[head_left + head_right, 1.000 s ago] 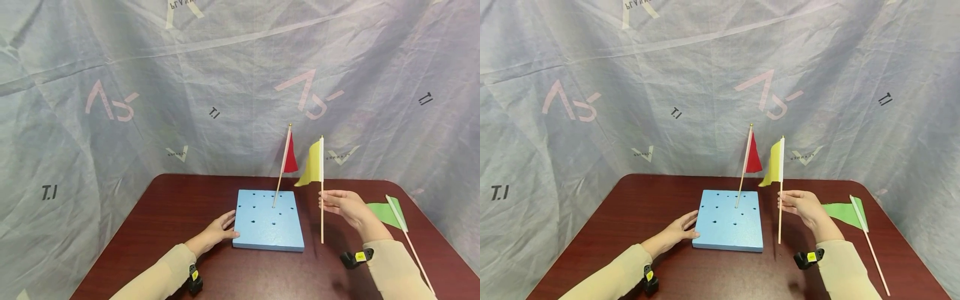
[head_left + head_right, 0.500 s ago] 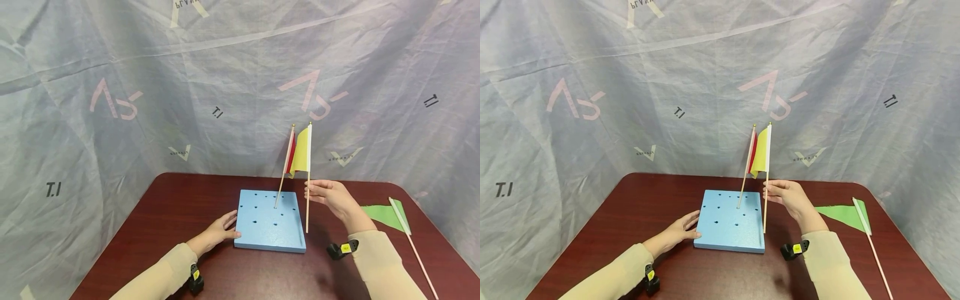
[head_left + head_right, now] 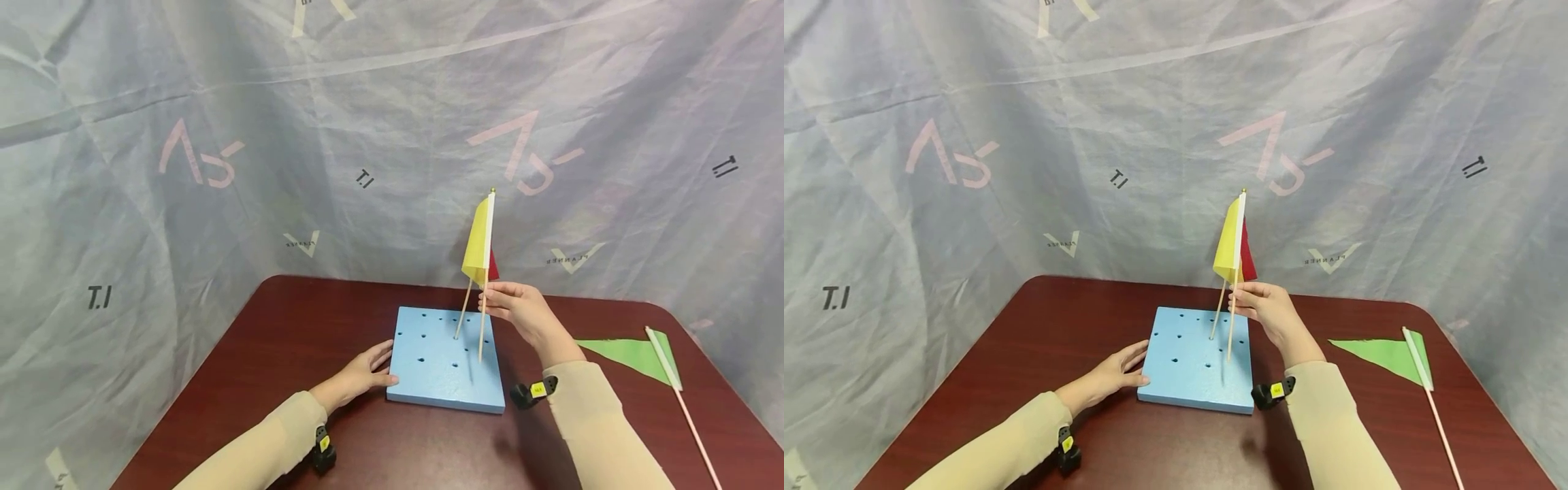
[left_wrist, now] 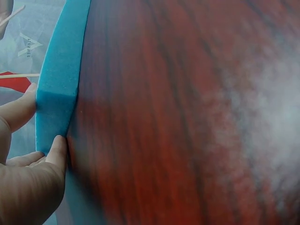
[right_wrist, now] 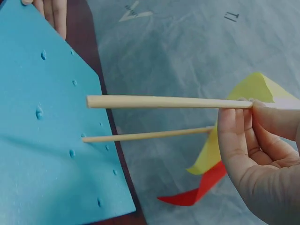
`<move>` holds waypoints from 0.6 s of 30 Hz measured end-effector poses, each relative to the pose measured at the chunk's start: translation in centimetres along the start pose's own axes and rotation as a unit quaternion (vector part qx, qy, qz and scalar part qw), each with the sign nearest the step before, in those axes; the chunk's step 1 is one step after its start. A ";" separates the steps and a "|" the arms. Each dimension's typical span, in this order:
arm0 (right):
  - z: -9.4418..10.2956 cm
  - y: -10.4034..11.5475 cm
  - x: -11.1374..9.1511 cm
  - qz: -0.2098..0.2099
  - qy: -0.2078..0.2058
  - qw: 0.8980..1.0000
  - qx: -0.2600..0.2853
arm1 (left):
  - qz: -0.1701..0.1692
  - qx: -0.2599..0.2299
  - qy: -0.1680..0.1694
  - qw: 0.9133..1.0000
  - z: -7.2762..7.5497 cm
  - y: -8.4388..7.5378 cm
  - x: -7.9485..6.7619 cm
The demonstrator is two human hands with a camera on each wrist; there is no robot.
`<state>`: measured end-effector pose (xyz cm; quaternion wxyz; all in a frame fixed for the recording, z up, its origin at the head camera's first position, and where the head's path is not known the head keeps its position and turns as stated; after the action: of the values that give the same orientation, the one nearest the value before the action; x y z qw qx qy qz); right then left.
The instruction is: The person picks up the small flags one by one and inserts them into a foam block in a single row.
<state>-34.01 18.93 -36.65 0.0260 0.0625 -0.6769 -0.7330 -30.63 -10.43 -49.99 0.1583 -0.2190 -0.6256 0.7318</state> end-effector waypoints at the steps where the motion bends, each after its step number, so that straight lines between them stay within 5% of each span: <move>1: -0.1 0.0 0.3 -0.003 -0.006 1.000 -0.005 | 0.000 0.001 0.000 1.000 -0.1 -0.1 0.0; 18: -3.1 0.9 3.1 0.036 -0.017 0.999 -0.026 | -0.014 0.002 0.012 1.000 -0.1 -0.4 0.0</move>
<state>-36.69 15.43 -36.15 0.0419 0.0250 -0.6600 -0.7496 -30.59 -10.28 -49.63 0.1765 -0.2186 -0.6256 0.7278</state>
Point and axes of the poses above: each hand's wrist, its own x-axis towards the middle knuckle, its own z-axis out of the back of the hand, y = z × x, the point moved 6 cm from there along x, towards the middle knuckle, and after that the axes turned 3 degrees about -x, right-handed, at the moved point
